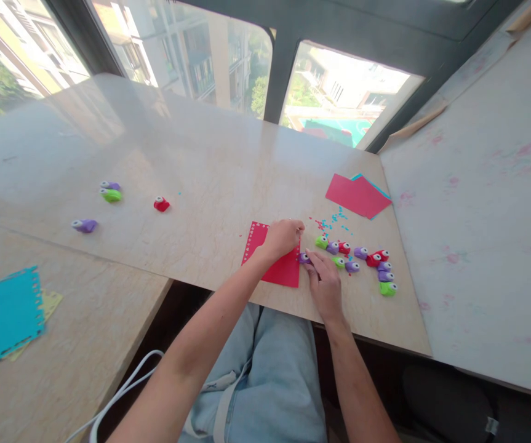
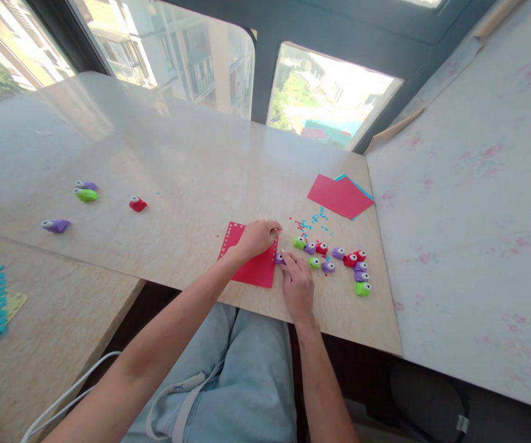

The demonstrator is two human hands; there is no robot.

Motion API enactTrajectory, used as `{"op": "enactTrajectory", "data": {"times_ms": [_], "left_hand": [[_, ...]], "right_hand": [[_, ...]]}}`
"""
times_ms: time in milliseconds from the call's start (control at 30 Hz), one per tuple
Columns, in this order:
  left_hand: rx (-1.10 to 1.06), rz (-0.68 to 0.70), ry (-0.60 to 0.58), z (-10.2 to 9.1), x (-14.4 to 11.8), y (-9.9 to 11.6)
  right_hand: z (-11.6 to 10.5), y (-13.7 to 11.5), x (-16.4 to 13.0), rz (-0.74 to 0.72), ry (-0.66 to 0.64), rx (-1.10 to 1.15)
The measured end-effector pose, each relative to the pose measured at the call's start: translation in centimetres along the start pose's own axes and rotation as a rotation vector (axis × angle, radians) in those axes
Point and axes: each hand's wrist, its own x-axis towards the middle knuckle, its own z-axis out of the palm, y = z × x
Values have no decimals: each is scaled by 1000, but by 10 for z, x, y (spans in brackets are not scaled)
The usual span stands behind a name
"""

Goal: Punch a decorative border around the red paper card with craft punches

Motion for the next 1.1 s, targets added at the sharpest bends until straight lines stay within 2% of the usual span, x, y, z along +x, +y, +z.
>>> {"op": "enactTrajectory", "data": {"times_ms": [133, 267, 367, 433, 533, 633, 733, 833, 1100], "left_hand": [[48, 65, 70, 2, -3, 2], [50, 144, 298, -2, -13, 6], [-4, 115, 413, -11, -31, 7], [-29, 73, 435, -17, -50, 8], [-20, 41, 346, -22, -86, 9], [72, 29, 245, -18, -121, 11], [172, 45, 129, -10, -138, 13], [258, 53, 74, -5, -139, 16], [361, 22, 53, -10, -121, 26]], "right_hand": [[0, -1, 0, -6, -6, 4], [-1, -2, 1, 8, -13, 8], [0, -2, 1, 13, -11, 15], [0, -1, 1, 8, -10, 14], [0, -1, 1, -2, -14, 7], [0, 0, 0, 0, -10, -6], [0, -1, 0, 9, -13, -10], [-1, -1, -1, 16, -16, -6], [0, -1, -1, 28, -5, 8]]}}
